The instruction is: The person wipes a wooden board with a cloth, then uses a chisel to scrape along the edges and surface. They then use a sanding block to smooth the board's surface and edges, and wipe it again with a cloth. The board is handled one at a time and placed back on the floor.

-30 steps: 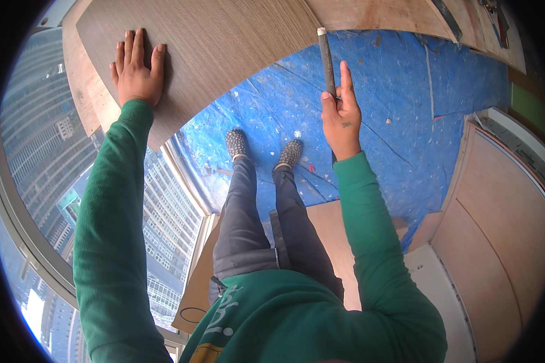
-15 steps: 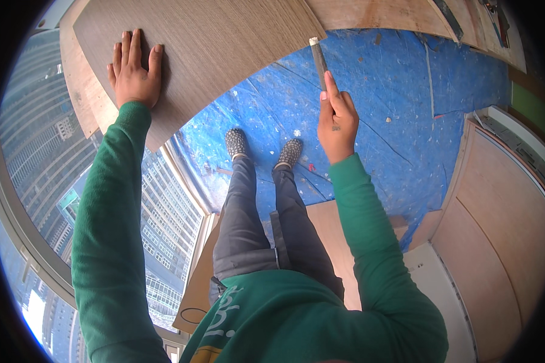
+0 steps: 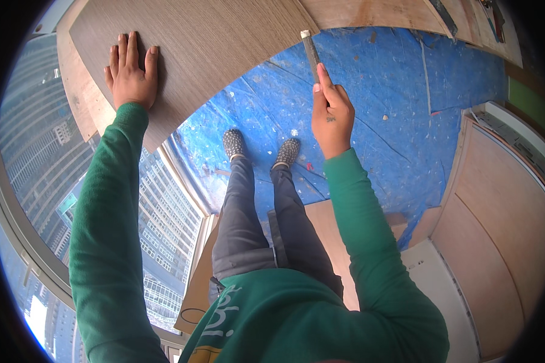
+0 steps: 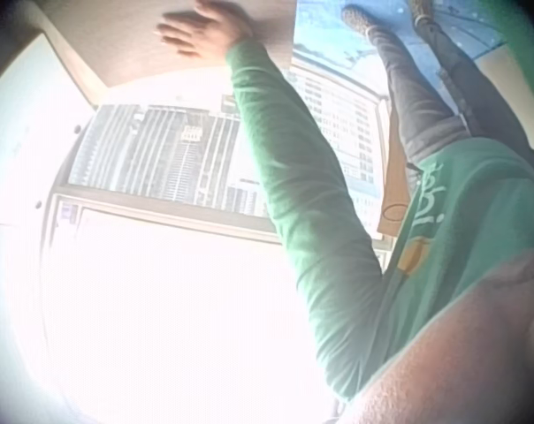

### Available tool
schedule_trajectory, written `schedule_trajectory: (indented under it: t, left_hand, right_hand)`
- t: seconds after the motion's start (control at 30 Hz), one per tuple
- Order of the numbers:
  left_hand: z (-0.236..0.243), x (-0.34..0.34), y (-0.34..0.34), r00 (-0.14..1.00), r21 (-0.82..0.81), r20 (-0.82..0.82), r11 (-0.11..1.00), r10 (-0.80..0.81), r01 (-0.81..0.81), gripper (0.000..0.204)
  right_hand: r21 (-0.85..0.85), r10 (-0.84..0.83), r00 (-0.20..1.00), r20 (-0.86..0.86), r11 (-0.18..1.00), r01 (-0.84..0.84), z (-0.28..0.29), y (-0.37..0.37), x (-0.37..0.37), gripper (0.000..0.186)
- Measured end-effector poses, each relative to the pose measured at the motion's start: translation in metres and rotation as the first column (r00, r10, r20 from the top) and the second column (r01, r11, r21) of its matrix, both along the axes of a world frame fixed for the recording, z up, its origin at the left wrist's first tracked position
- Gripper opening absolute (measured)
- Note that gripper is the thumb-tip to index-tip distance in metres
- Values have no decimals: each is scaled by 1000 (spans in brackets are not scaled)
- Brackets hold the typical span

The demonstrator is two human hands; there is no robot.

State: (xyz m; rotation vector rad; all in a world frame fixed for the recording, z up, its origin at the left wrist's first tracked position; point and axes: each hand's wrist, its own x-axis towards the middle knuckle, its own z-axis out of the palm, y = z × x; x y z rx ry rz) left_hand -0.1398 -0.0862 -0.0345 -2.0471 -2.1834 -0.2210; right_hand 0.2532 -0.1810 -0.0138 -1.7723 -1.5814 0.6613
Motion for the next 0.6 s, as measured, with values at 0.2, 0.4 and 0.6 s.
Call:
schedule_trajectory:
  t: [0.2, 0.4, 0.6]
  left_hand:
    - [4, 3, 2, 1000, 4, 2, 1000, -21, 21, 71]
    - [8, 3, -3, 1000, -18, 4, 1000, -6, 6, 71]
    - [3, 4, 1, 1000, -6, 7, 1000, -27, 27, 70]
  right_hand:
    - [95, -66, 998, -25, 993, 68, -2, 53, 3, 44]
    - [18, -21, 999, -30, 1000, 22, -3, -1, -2, 44]
    - [137, -91, 994, -56, 986, 98, -8, 61, 4, 43]
